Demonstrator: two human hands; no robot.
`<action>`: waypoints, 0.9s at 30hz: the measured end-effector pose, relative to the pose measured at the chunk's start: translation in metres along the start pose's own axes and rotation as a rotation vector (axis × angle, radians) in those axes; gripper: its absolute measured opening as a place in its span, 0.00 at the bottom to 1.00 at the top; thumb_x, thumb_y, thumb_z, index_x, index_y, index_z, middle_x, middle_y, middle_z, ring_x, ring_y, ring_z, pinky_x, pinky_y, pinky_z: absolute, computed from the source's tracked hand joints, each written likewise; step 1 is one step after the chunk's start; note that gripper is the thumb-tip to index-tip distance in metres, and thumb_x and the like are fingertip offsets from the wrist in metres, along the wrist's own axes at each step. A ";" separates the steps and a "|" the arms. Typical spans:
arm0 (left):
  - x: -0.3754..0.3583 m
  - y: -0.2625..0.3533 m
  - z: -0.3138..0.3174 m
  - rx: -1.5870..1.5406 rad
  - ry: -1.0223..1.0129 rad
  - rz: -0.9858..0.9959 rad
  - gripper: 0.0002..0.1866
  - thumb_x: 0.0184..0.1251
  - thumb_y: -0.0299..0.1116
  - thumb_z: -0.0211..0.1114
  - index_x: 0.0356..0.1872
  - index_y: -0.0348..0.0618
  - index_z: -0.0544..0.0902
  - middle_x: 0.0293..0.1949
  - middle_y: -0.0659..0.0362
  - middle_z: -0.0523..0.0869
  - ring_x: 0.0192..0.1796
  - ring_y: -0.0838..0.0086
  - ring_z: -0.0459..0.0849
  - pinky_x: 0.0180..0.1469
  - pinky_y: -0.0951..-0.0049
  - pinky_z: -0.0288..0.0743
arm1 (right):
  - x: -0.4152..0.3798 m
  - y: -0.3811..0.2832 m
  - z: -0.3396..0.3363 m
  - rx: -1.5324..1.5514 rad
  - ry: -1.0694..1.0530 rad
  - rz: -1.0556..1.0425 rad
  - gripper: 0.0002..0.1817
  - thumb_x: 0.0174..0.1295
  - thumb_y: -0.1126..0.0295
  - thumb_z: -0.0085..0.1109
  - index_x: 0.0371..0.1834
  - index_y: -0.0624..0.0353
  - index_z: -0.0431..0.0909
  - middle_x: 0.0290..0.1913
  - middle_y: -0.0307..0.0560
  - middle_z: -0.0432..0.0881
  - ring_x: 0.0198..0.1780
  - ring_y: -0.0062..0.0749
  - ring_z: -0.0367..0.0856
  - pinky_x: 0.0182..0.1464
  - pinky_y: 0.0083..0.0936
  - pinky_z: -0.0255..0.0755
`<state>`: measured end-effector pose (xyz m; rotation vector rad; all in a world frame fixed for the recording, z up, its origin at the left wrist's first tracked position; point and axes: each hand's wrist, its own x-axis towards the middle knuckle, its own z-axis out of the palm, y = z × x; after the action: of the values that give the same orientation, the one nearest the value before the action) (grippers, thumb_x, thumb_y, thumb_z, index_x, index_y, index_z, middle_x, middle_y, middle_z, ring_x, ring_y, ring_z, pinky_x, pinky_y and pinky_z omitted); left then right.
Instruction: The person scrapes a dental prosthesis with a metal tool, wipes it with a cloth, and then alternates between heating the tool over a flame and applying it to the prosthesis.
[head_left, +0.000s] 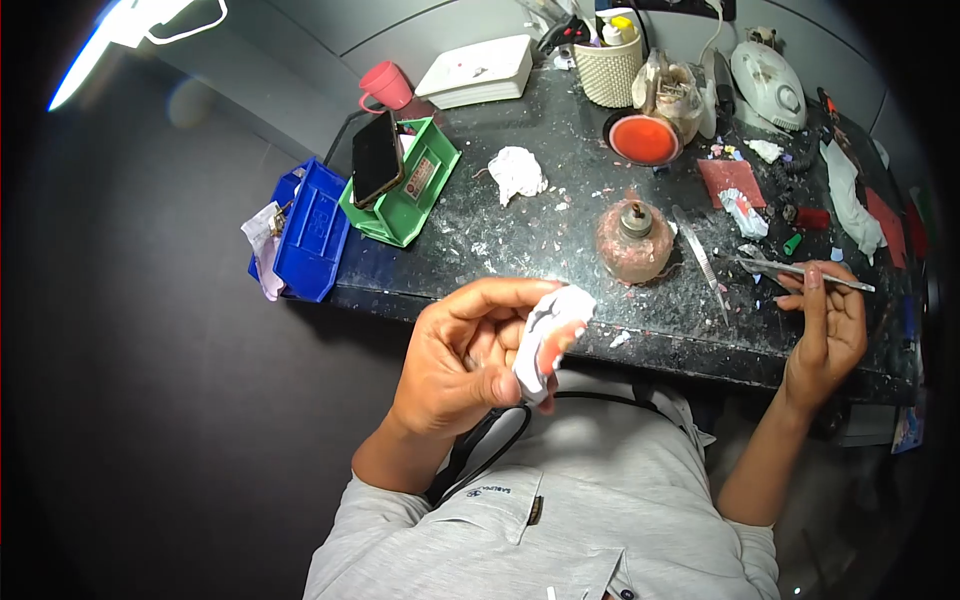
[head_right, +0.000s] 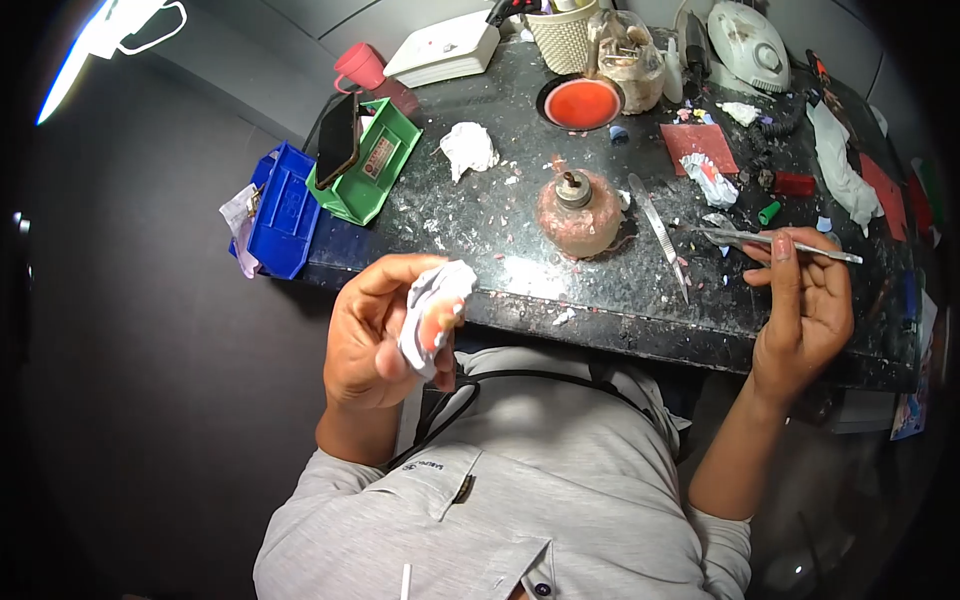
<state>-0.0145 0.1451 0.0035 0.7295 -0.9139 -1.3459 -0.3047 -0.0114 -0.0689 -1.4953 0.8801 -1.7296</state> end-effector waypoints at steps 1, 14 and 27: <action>-0.001 0.001 0.003 -0.042 -0.014 0.007 0.43 0.54 0.35 0.82 0.65 0.20 0.68 0.53 0.39 0.84 0.51 0.67 0.88 0.46 0.68 0.89 | 0.000 0.000 0.001 -0.003 0.006 -0.001 0.08 0.71 0.80 0.57 0.48 0.74 0.77 0.41 0.54 0.84 0.38 0.32 0.88 0.36 0.17 0.82; 0.005 -0.007 0.006 0.120 0.098 0.124 0.40 0.60 0.41 0.79 0.65 0.24 0.69 0.49 0.43 0.84 0.35 0.70 0.88 0.26 0.74 0.87 | 0.000 0.001 0.001 -0.017 0.009 0.004 0.07 0.70 0.80 0.58 0.48 0.73 0.78 0.41 0.53 0.85 0.37 0.31 0.88 0.34 0.17 0.82; 0.027 -0.039 -0.036 0.046 0.206 0.079 0.38 0.64 0.22 0.72 0.73 0.30 0.63 0.47 0.49 0.82 0.48 0.61 0.89 0.53 0.64 0.87 | -0.001 0.001 0.012 -0.231 -0.138 0.053 0.09 0.65 0.82 0.65 0.47 0.66 0.86 0.46 0.46 0.89 0.45 0.25 0.87 0.46 0.19 0.79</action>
<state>-0.0023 0.1121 -0.0439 0.8427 -0.8024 -1.1603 -0.2926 -0.0123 -0.0692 -1.7020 1.0649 -1.5071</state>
